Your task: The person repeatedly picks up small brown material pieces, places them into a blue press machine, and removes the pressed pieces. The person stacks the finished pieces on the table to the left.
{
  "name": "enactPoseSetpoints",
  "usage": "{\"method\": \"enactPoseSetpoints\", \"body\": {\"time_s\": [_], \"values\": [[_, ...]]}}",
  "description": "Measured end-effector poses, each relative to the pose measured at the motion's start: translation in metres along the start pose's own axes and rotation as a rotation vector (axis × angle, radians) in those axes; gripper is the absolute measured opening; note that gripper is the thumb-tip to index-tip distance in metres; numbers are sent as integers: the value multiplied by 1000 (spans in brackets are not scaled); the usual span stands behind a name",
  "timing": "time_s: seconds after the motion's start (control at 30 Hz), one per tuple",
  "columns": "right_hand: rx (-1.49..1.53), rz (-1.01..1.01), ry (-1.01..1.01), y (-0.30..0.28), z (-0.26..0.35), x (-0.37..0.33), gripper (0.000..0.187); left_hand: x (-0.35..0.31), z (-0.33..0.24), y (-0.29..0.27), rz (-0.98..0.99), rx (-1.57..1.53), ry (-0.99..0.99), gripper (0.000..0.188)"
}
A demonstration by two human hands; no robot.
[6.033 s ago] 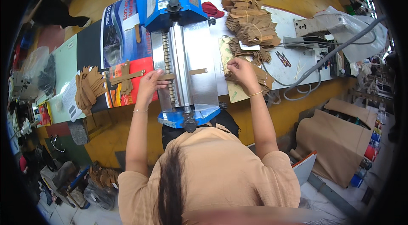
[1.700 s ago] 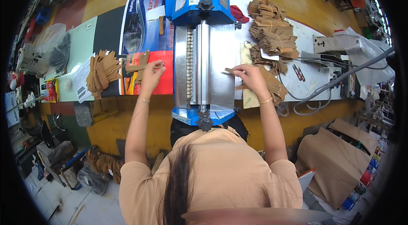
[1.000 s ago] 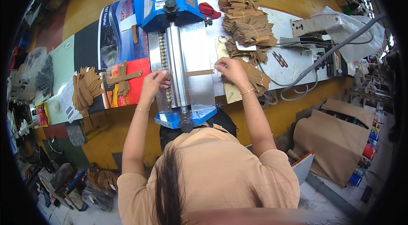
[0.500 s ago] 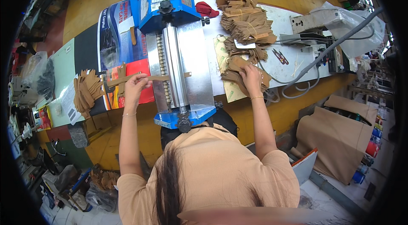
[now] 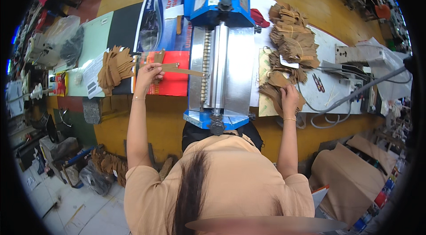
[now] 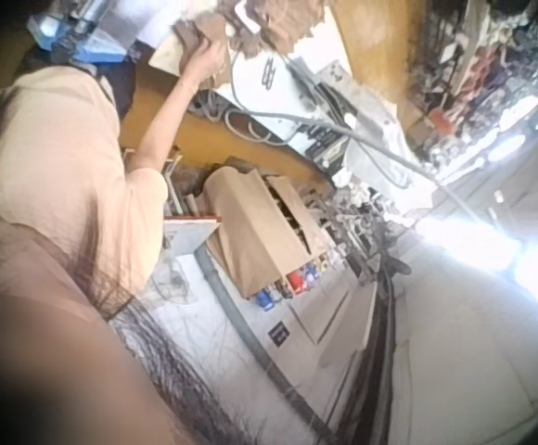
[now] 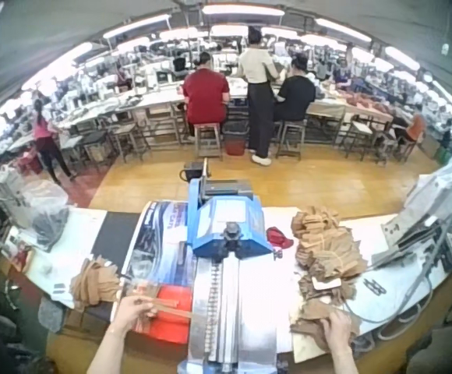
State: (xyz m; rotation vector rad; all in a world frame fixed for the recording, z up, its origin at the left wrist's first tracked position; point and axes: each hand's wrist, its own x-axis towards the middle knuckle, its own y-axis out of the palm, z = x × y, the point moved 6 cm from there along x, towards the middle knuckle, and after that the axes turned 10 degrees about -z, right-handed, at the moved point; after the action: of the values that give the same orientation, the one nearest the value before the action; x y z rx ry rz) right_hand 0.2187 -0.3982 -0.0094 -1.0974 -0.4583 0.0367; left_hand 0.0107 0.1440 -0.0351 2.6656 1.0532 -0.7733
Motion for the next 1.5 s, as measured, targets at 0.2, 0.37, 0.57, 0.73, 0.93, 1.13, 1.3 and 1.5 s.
{"method": "enactPoseSetpoints", "body": {"time_s": [0.2, 0.37, 0.57, 0.73, 0.93, 1.13, 1.3, 1.5], "values": [[13, 16, 32, 3, -4, 3, 9, 34, 13, -53, -132, 97, 45, 17], [88, 11, 35, -2, 6, 12, 7, 48, 29, -84, -279, 137, -17, 17], [346, 94, 148, -20, 40, 28, 14, 58, 41, -102, -356, 245, 79, 20], [669, 396, 293, -7, 96, 32, 14, 68, 48, -121, -426, 222, 146, 22], [453, 615, 50, 20, 160, 42, 14, 46, 10, -106, -718, 973, 644, 34], [372, 711, -95, 55, 201, 46, 17, 5, 16, 36, -88, 564, 487, 34], [415, 718, -100, 53, 201, 49, 16, -38, 25, 130, 265, 234, 128, 38], [423, 678, 78, 26, 155, 53, 17, -54, 20, 151, 270, 122, -157, 47]]}}
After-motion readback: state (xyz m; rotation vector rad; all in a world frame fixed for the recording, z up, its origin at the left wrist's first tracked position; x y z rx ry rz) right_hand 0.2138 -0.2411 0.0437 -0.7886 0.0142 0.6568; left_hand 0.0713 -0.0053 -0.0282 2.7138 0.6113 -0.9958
